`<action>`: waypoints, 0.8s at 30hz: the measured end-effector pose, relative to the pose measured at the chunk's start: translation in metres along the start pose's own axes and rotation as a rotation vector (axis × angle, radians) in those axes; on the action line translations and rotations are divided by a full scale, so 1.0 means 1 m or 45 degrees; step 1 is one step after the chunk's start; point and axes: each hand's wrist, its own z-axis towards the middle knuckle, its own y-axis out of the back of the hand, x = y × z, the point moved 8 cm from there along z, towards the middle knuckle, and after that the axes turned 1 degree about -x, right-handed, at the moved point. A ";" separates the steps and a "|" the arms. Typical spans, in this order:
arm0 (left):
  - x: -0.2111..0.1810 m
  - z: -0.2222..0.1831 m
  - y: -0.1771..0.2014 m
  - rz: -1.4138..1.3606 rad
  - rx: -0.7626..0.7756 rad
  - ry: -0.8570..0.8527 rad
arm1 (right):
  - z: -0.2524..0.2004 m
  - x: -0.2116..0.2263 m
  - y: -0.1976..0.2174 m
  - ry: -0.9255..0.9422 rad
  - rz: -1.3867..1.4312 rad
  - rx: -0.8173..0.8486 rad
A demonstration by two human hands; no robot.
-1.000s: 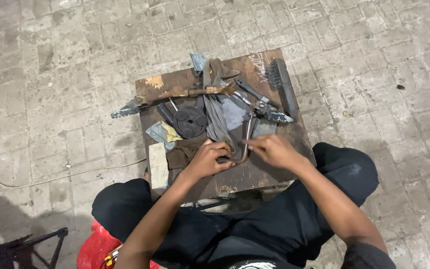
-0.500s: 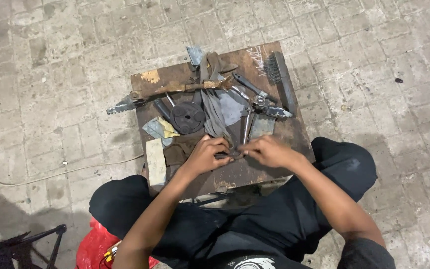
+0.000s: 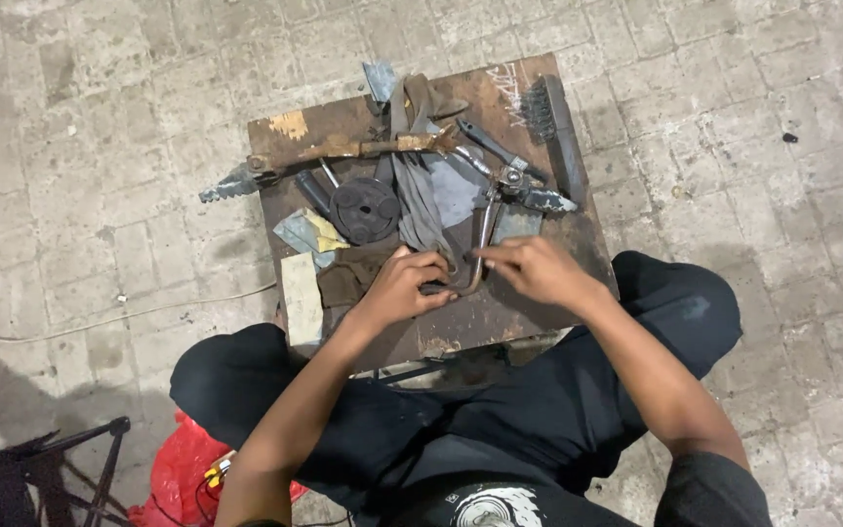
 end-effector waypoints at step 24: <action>-0.001 -0.001 0.000 0.028 0.000 -0.023 | -0.004 -0.001 0.001 -0.008 -0.096 -0.082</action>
